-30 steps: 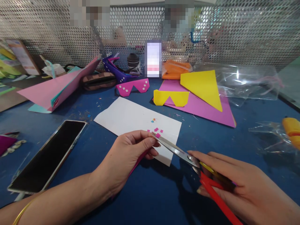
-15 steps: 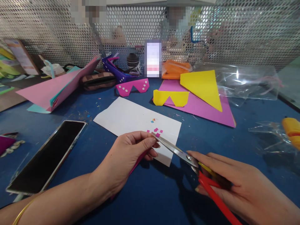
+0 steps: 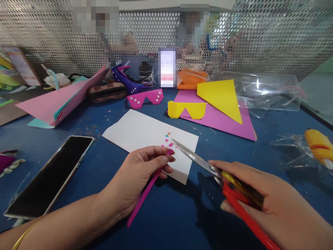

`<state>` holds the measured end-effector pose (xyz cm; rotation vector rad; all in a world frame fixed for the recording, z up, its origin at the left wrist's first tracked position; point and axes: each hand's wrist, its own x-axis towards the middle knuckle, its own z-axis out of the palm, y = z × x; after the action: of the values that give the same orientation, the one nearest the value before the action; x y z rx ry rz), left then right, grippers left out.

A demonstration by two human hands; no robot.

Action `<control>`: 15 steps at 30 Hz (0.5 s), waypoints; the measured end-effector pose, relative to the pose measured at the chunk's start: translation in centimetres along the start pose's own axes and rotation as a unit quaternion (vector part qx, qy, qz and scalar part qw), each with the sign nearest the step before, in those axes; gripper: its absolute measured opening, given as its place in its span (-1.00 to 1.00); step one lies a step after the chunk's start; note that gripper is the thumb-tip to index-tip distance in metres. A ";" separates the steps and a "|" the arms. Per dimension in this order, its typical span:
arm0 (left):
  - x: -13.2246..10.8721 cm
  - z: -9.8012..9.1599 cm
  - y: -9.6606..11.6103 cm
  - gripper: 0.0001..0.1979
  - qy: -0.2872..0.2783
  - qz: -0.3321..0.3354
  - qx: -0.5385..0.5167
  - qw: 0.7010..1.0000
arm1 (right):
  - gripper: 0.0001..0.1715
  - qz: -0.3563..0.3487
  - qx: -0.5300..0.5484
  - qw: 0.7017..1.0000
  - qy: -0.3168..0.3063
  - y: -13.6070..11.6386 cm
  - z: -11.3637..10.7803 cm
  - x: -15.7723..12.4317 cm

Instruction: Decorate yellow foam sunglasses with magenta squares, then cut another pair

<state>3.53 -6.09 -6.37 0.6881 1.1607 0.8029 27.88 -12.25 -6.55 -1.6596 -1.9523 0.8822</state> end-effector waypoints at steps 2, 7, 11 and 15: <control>0.0 0.1 0.0 -0.94 -0.005 0.006 -0.016 1.000 | -0.38 0.006 0.003 1.000 -0.026 0.0 0.1 -0.1; -0.1 0.0 -0.1 -0.95 0.006 0.016 -0.029 0.999 | -0.35 0.009 -0.001 1.000 -0.027 0.0 0.1 -0.1; -0.1 -0.2 -0.2 -0.94 0.004 0.027 -0.033 0.999 | -0.36 -0.008 -0.007 1.000 -0.016 -0.1 0.1 0.1; -0.1 -0.2 -0.3 -0.95 0.000 0.028 -0.043 0.999 | -0.39 -0.045 -0.039 0.998 0.000 -0.2 0.0 0.3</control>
<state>3.39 -6.30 -6.61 0.6518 1.1033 0.8955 27.67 -12.00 -6.43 -1.6009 -2.0672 0.7814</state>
